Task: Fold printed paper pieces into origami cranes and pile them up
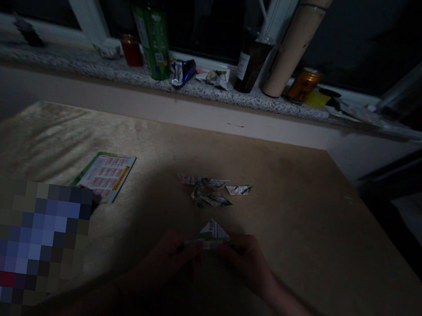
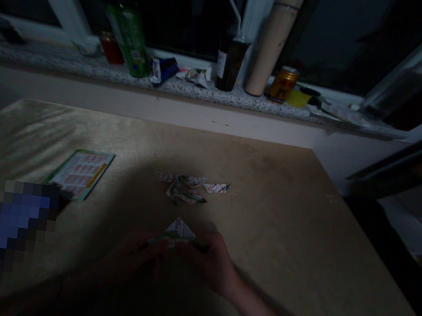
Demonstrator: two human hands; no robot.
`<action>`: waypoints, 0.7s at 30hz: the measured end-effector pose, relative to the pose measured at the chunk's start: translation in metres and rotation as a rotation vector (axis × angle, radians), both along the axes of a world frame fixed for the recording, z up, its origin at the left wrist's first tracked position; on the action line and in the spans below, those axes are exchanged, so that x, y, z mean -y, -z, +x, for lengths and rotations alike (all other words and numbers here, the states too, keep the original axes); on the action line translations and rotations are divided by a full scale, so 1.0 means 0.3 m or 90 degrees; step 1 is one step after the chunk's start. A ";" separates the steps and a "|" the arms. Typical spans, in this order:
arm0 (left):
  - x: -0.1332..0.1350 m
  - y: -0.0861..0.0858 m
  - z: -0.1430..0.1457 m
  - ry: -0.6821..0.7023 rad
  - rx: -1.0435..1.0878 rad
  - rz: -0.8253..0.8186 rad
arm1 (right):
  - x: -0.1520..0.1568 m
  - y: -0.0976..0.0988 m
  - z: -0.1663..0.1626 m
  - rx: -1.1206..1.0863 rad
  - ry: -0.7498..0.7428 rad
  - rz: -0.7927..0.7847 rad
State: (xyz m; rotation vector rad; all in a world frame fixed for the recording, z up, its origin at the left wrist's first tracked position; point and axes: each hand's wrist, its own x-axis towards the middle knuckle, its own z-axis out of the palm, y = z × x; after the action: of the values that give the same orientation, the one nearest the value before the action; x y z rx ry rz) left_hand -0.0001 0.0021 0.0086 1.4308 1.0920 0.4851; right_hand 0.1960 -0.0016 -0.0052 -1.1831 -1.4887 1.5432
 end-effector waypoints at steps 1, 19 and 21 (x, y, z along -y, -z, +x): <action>0.000 0.001 0.000 -0.010 0.001 -0.002 | -0.001 0.001 0.000 0.003 0.009 0.003; -0.011 -0.009 0.002 -0.083 0.015 -0.041 | -0.008 -0.004 0.007 -0.033 0.054 -0.009; -0.011 -0.013 0.003 -0.085 0.007 -0.040 | -0.008 -0.001 0.006 -0.034 0.059 -0.006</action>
State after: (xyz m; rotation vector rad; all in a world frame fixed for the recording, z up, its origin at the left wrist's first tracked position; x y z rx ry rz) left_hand 0.0007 0.0055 0.0125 1.3045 1.1890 0.5495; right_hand 0.1979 0.0009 -0.0048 -1.1902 -1.3751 1.5091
